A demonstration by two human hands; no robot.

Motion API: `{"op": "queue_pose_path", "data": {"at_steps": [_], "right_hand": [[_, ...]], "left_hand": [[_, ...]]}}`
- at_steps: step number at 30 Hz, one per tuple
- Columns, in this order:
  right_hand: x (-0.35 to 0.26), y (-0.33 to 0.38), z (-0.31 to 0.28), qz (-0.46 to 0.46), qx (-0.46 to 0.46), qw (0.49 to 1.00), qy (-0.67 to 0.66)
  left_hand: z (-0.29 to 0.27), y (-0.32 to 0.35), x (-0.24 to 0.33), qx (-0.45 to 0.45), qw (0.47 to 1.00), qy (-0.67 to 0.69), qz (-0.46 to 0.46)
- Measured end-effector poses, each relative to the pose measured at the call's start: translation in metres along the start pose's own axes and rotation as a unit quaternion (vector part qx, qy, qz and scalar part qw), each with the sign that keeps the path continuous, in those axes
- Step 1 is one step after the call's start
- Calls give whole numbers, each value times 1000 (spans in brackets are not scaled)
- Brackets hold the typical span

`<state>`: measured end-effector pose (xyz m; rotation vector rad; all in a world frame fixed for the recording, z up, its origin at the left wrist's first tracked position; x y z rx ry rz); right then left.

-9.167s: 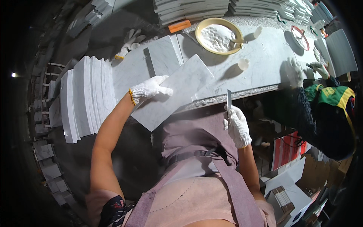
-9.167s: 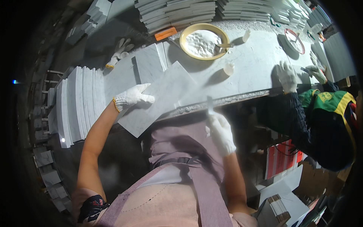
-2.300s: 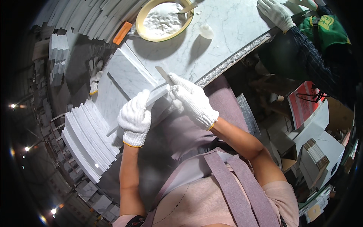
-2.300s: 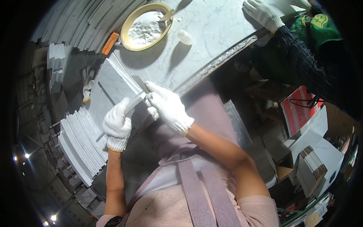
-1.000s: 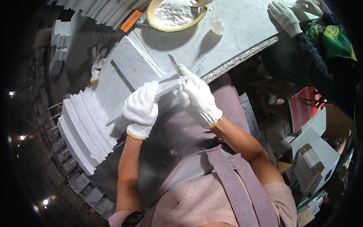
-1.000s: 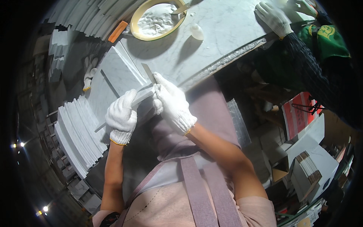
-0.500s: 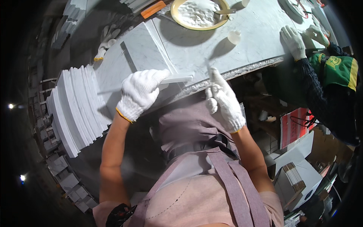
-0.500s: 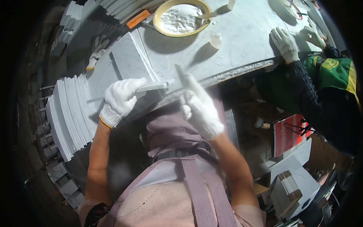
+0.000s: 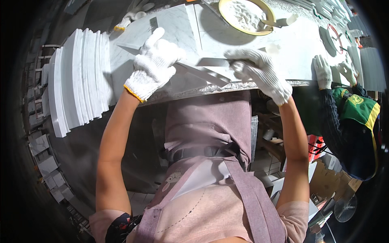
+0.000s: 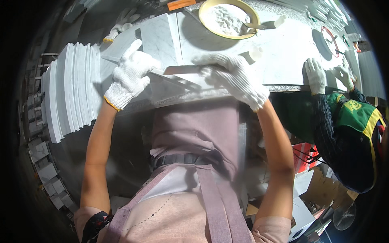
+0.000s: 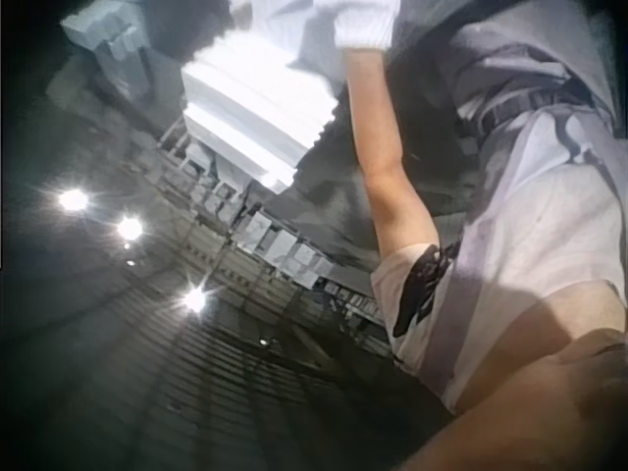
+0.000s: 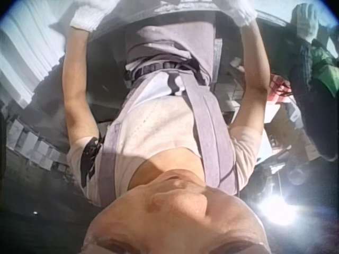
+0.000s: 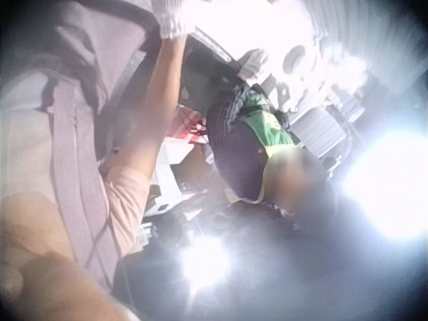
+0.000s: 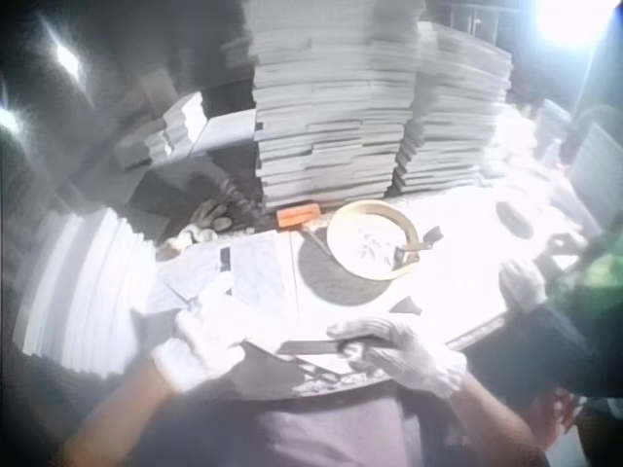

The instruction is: The person repeatedly picks up rectangular white tiles, applies a white paste from a bowl to the edges, and scrapes the edges with a metal tool. They then place the tiles back into a stack. The process is repeated for multiple tiles.

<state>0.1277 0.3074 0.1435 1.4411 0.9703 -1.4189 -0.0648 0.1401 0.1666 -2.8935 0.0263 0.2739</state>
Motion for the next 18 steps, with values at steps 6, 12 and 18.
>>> {"op": "queue_pose_path", "data": {"at_steps": [6, 12, 18], "right_hand": [[-19, -25, 21, -26, -126, 983, 128], [-27, -21, 24, -54, -149, 962, 223], [-20, -27, 32, -34, -151, 967, 200]], "left_hand": [[11, 1, -5, -22, 1000, -12, -15], [9, 8, -1, 51, 997, -51, -20], [1, 7, -2, 67, 997, -42, -16]]}}
Point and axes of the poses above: each hand's wrist, its own y-axis away from the middle knuckle, its own z-axis out of the palm, x = y × z, the point moved 6 cm from there along -y, towards the middle knuckle, and after that the axes turned 14 degrees about -y, right-handed, at the moved point
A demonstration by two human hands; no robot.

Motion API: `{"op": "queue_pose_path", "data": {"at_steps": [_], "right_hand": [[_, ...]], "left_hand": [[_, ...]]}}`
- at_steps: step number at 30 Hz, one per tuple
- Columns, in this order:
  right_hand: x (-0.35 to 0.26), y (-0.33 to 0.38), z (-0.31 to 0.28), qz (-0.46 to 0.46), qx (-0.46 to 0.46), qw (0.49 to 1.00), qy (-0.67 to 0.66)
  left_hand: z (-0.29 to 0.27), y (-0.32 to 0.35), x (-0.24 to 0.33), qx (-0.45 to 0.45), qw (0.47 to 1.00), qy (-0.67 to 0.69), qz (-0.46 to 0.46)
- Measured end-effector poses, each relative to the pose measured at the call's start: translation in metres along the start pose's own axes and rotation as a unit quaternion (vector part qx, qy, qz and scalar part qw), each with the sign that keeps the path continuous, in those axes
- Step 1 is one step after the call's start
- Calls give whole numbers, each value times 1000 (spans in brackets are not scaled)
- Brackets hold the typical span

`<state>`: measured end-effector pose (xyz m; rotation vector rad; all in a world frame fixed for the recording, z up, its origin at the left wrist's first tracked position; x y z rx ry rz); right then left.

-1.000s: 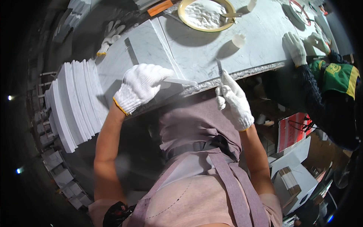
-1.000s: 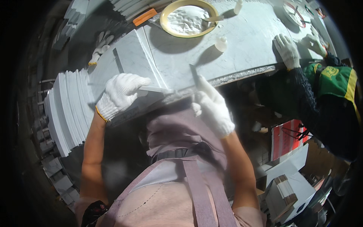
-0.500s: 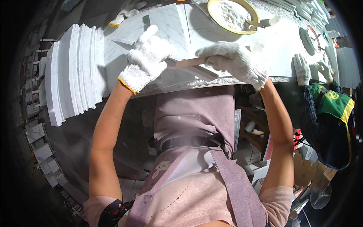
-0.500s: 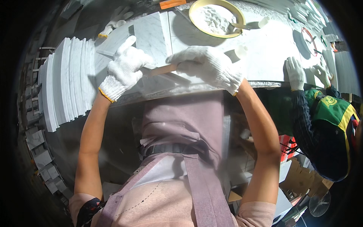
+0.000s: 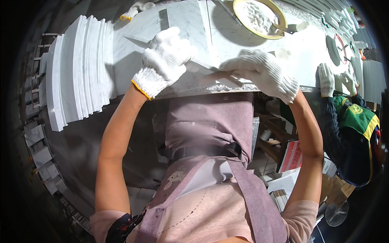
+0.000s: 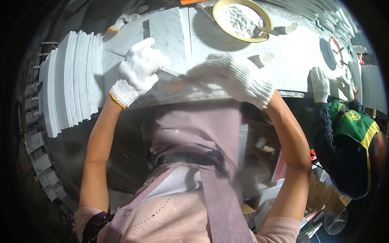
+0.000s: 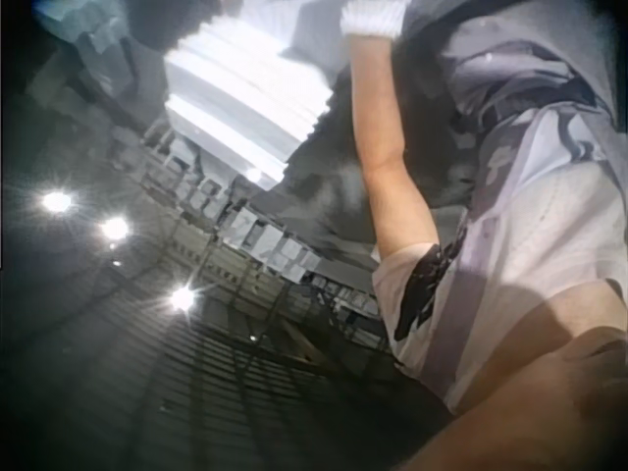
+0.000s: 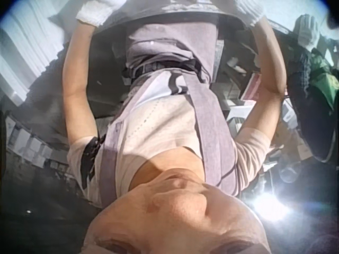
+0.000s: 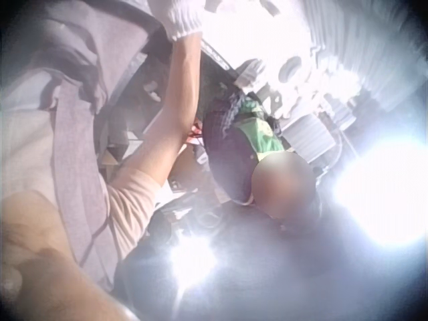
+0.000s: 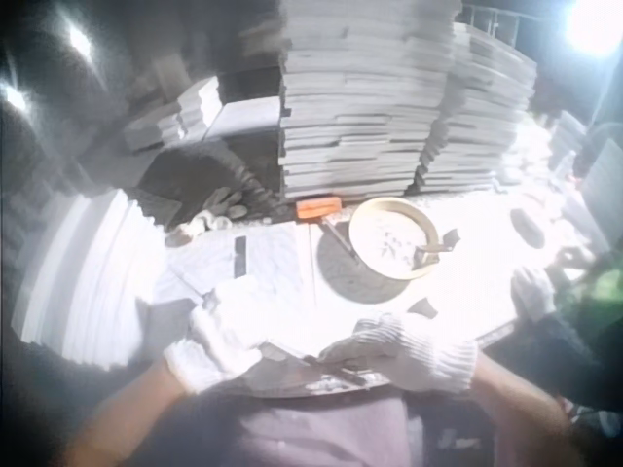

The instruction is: The person repeatedly picks up rectangular white tiles, applies a white paste from a bowl to the edges, and scrapes the edges with a metal tool. They then place the tiles back into a stack. The process is repeated for multiple tiles.

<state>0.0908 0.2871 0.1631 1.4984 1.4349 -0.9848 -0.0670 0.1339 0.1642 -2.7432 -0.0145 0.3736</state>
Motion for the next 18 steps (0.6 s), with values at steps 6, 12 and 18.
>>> {"op": "queue_pose_path", "data": {"at_steps": [6, 12, 18], "right_hand": [[6, 30, -3, 70, 30, 994, -73], [0, 24, 7, 3, 39, 995, -90], [4, 37, 4, 19, 39, 999, 8]], "left_hand": [[9, -1, -1, -127, 991, 24, -25], [8, -4, -2, -130, 990, 48, -18], [4, -5, 0, -72, 996, 46, -11]]}}
Point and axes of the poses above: each hand's wrist, its own y-axis away from the middle knuckle, its own z-axis out of the palm, x = y × z, the point moved 6 cm from there along -y, towards the middle knuckle, and after that the axes turned 14 degrees about -y, right-handed, at the moved point
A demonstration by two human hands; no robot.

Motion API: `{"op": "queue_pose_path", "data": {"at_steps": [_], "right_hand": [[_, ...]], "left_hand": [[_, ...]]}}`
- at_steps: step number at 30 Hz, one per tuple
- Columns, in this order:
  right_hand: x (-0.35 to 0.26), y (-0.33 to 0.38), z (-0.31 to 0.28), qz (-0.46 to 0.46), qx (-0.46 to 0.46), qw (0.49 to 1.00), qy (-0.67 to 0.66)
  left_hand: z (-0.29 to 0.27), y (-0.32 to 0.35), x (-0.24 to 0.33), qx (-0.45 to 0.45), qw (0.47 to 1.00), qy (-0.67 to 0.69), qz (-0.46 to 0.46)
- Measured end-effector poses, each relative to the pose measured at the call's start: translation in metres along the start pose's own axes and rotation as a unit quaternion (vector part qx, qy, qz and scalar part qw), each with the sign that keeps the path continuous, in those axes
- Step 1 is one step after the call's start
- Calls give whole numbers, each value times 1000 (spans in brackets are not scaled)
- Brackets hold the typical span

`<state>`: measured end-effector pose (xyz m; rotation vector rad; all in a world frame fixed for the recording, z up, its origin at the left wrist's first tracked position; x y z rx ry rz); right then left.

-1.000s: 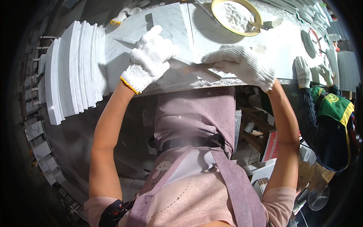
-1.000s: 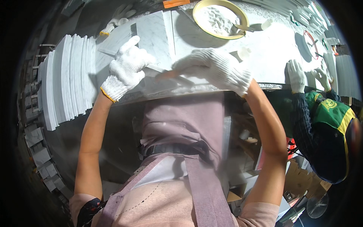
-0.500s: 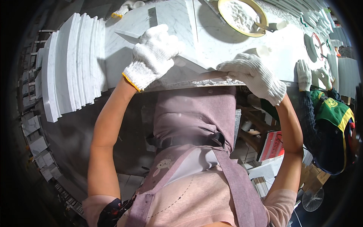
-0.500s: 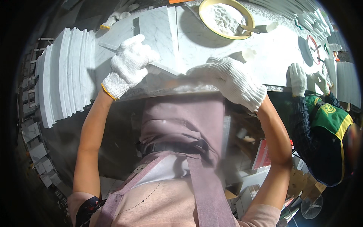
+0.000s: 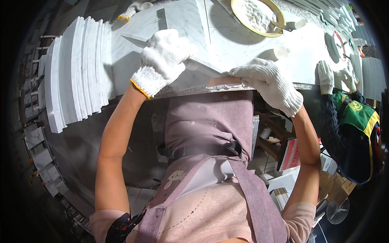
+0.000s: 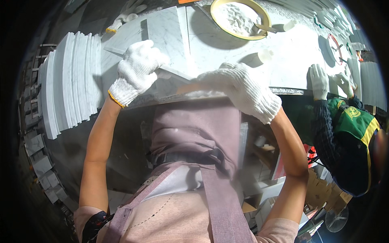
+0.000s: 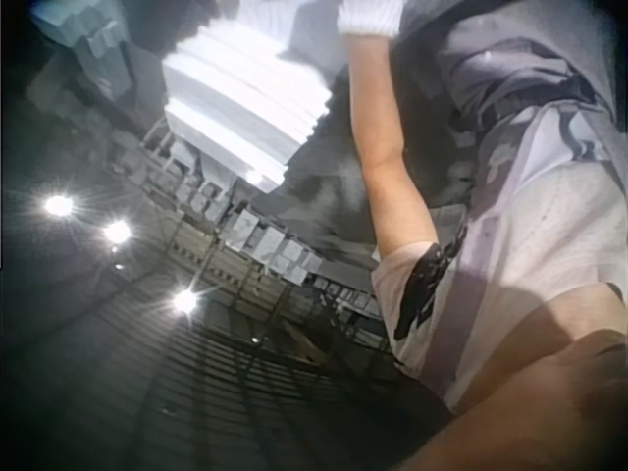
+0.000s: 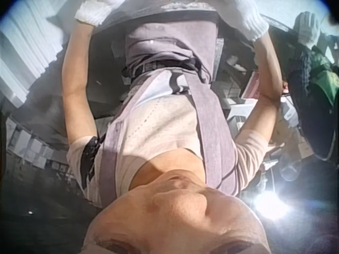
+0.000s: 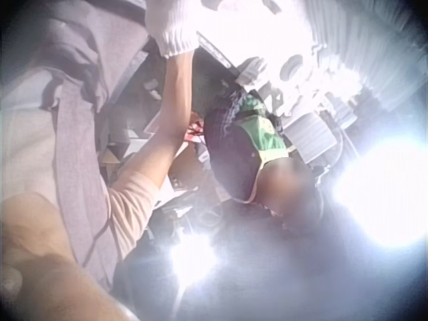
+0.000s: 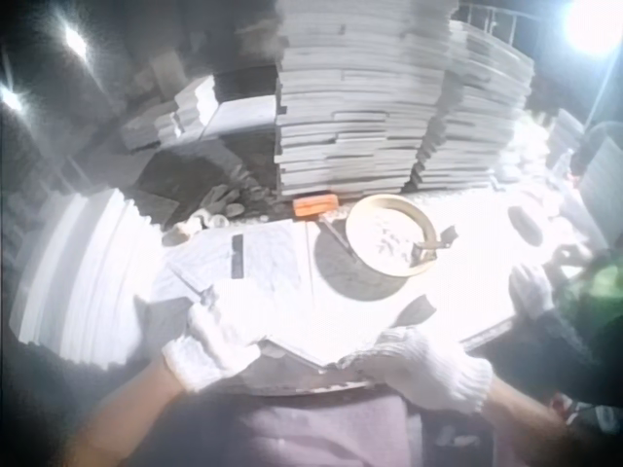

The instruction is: The person repeatedly picks up rectangular white tiles, applies a white paste from a bowl to the edges, and scrapes the edges with a metal tool. They then place the tiles back into a stack. The process is repeated for multiple tiles.

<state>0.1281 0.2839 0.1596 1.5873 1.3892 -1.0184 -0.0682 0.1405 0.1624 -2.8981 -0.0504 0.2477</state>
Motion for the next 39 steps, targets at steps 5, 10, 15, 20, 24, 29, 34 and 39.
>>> {"op": "queue_pose_path", "data": {"at_steps": [5, 10, 15, 20, 24, 29, 34, 39], "right_hand": [[3, 0, 3, -5, 55, 996, -70], [-3, 5, 1, -7, 55, 997, -53], [4, 8, 2, 33, 69, 994, -78], [-12, 49, -4, -75, 64, 994, 36], [20, 112, -30, 50, 317, 880, -351], [70, 139, 3, 153, 397, 812, -400], [99, 125, 21, 188, 355, 852, -337], [95, 60, 7, 102, 203, 972, -54]], "left_hand": [[0, -2, -1, -1, 1000, 21, 8], [0, -3, 0, 3, 1000, 7, 16], [3, -7, -3, -5, 999, 43, 28], [5, -15, -5, -25, 998, -4, 51], [27, -44, -10, -145, 987, 58, 45], [59, -72, 19, -99, 980, 138, 99], [78, -66, 48, 31, 983, 152, 94], [96, -70, 55, -74, 987, 80, 119]]}}
Point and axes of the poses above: each hand's wrist, its own y-axis away from the middle knuckle, its own z-axis out of the palm, x = y × z, the point moved 6 cm from there along -y, towards the middle knuckle, and after that the axes turned 14 degrees about -y, right-handed, at the moved point
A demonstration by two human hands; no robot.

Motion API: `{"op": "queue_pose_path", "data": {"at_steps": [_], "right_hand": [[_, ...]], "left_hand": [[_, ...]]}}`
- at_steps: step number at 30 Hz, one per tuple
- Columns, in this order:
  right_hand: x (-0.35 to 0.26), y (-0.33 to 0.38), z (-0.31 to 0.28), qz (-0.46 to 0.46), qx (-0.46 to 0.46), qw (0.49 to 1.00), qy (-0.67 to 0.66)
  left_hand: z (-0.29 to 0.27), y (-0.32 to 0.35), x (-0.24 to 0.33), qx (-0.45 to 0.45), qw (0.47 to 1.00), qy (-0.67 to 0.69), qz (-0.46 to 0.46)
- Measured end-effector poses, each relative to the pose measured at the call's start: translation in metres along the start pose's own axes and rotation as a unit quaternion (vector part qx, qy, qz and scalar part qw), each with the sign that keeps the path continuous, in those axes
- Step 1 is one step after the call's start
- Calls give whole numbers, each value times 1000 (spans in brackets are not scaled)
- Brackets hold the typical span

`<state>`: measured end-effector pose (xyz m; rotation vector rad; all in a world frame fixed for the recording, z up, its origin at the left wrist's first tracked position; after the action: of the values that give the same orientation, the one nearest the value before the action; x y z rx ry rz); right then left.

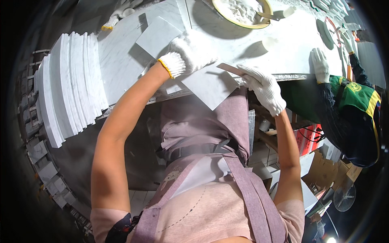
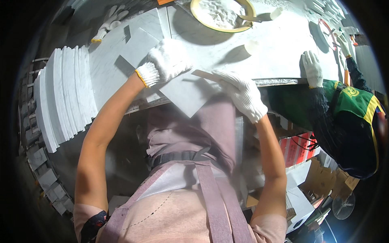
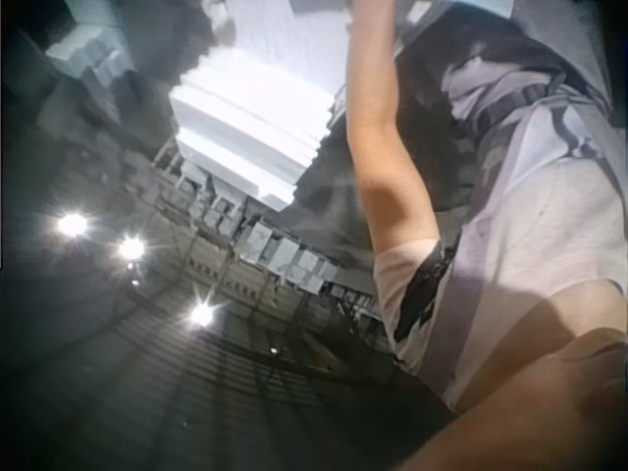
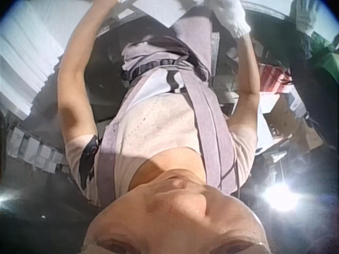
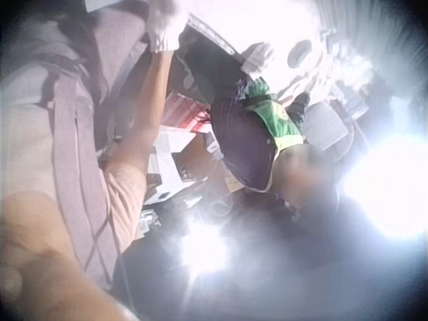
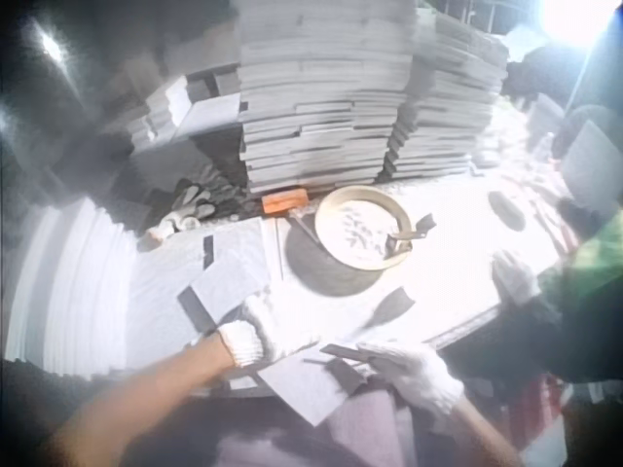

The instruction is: The person repeatedly picks up rectangular white tiles, applies a white paste from a bowl to the edges, and scrapes the edges with a metal tool. They then place the tiles back into a stack. The process is repeated for multiple tiles.

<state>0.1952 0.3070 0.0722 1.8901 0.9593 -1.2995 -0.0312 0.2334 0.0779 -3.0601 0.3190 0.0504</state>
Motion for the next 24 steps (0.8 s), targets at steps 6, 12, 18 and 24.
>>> {"op": "queue_pose_path", "data": {"at_steps": [6, 12, 18, 24], "right_hand": [[-25, -45, 18, -101, -171, 977, 71], [-15, -35, 17, -31, -219, 971, 92], [-27, -59, 37, -177, -207, 961, 39], [-23, -33, 19, -133, -232, 954, 132]], "left_hand": [[0, 1, -1, 23, 1000, -6, -15], [7, 2, -2, 1, 999, -3, -54], [10, 3, -4, -5, 998, -13, -57], [10, 10, -4, 0, 998, -20, -62]]}}
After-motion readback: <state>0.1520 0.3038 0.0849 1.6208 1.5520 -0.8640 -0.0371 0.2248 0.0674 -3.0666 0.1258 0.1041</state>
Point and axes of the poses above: each hand's wrist, its own y-axis away from the middle knuckle, its own z-axis out of the palm, x = y × z, the point moved 6 cm from there along -y, towards the middle knuckle, and after that the axes turned 14 degrees about -y, right-handed, at the moved point
